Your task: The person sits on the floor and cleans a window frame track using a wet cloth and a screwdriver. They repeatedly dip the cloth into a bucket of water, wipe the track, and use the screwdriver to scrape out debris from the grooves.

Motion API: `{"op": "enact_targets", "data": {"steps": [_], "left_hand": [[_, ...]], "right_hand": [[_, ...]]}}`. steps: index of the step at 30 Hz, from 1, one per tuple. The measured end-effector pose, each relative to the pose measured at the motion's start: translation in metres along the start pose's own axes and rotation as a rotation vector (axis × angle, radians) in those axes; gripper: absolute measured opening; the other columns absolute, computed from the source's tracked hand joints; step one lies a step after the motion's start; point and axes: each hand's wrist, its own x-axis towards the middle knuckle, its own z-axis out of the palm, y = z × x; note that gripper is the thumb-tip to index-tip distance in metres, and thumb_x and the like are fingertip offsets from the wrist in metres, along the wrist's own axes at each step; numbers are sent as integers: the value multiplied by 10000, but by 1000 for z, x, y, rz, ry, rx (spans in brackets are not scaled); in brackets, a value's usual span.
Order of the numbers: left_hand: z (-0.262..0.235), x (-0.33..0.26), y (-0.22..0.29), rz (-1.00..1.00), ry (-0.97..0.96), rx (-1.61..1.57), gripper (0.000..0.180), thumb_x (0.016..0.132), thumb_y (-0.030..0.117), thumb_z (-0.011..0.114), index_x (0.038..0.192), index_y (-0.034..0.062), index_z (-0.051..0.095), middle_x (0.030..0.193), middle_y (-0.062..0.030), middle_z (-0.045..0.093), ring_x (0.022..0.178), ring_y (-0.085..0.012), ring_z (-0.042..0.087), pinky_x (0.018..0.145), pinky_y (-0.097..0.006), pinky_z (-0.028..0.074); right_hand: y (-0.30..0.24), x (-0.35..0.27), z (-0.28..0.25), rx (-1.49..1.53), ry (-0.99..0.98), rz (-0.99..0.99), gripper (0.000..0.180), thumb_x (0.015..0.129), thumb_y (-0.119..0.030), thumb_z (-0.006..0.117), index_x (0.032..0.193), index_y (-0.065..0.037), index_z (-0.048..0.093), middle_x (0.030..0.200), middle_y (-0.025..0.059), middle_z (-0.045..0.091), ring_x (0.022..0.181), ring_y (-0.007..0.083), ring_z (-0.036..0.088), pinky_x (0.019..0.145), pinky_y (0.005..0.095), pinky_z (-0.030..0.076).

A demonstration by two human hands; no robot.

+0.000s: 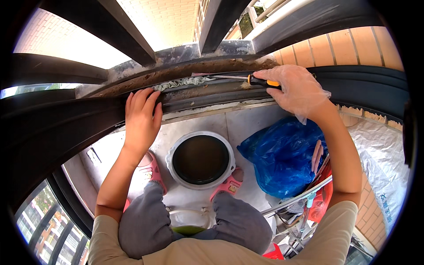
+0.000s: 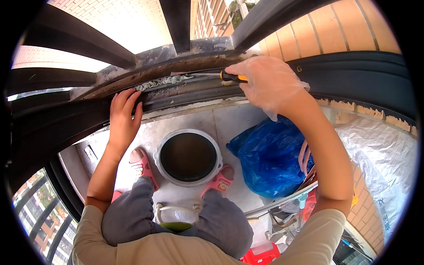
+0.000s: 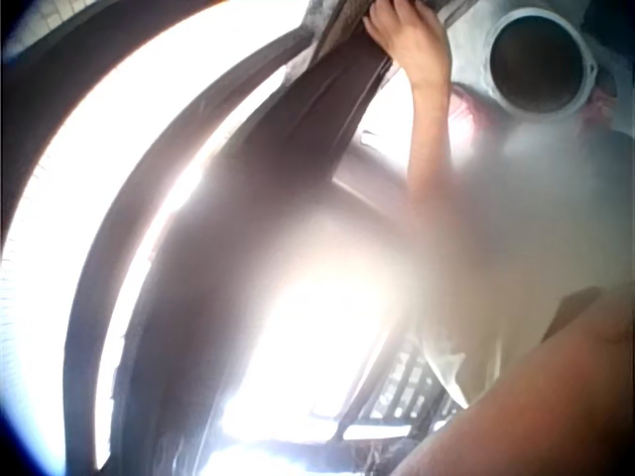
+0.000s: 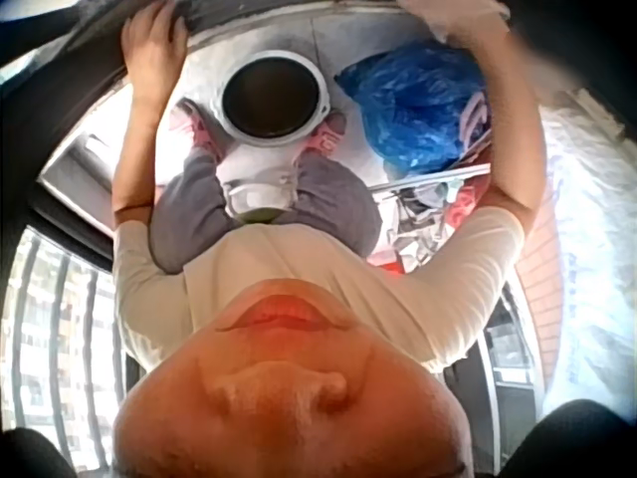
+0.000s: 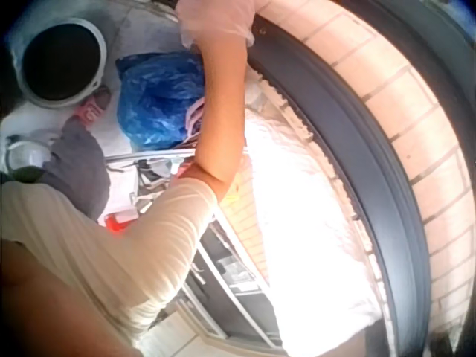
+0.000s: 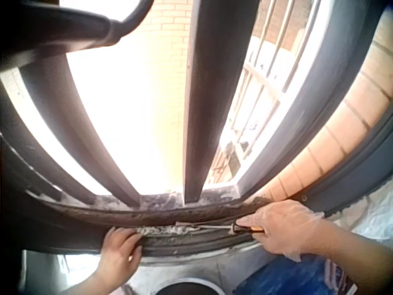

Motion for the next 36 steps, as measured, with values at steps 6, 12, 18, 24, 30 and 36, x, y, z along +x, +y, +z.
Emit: {"op": "enact_targets", "data": {"steps": [6,12,18,24,30,36], "left_hand": [[2,0,0,5,-9,-1,300,801,45,628,1097,24,586,1123,-127,562,1093,-313,521,1006,-473,368],[2,-3,-4,2,-4,-16,299,802,40,625,1098,30,587,1118,-127,565,1086,-311,527,1010,-474,368],[1,3,2,14,24,-29,274,781,18,622,1054,24,608,1101,-131,571,1063,-322,534,978,-464,391],[14,37,52,303,-64,-339,271,749,-44,612,1014,11,626,1084,-148,607,1048,-355,548,923,-440,432],[75,73,103,457,-83,-264,360,774,31,607,1131,6,570,1203,-183,552,1124,-357,507,976,-439,398],[100,78,118,395,-53,-143,408,765,47,584,1168,-1,541,1190,-201,543,1111,-351,507,971,-423,399]], "right_hand": [[-25,11,-3,-117,-114,103,393,818,-69,597,1201,-149,624,974,164,634,937,326,606,838,401,476],[-5,-9,-15,-267,-118,162,409,782,-1,563,1166,-118,642,918,153,629,905,324,609,805,414,480],[4,-33,-12,-193,-15,194,395,785,-34,595,1174,-97,632,923,148,638,891,325,612,801,402,489],[0,-40,-2,-79,25,286,393,786,-75,628,1179,-89,628,1002,170,650,923,339,618,832,396,493],[-13,-37,-7,-4,-15,399,395,783,-86,631,1178,-80,629,1045,181,651,958,346,620,885,388,483],[-9,-37,-2,-8,7,375,389,781,-85,623,1170,-63,630,1029,182,654,944,343,624,878,389,485]]}}
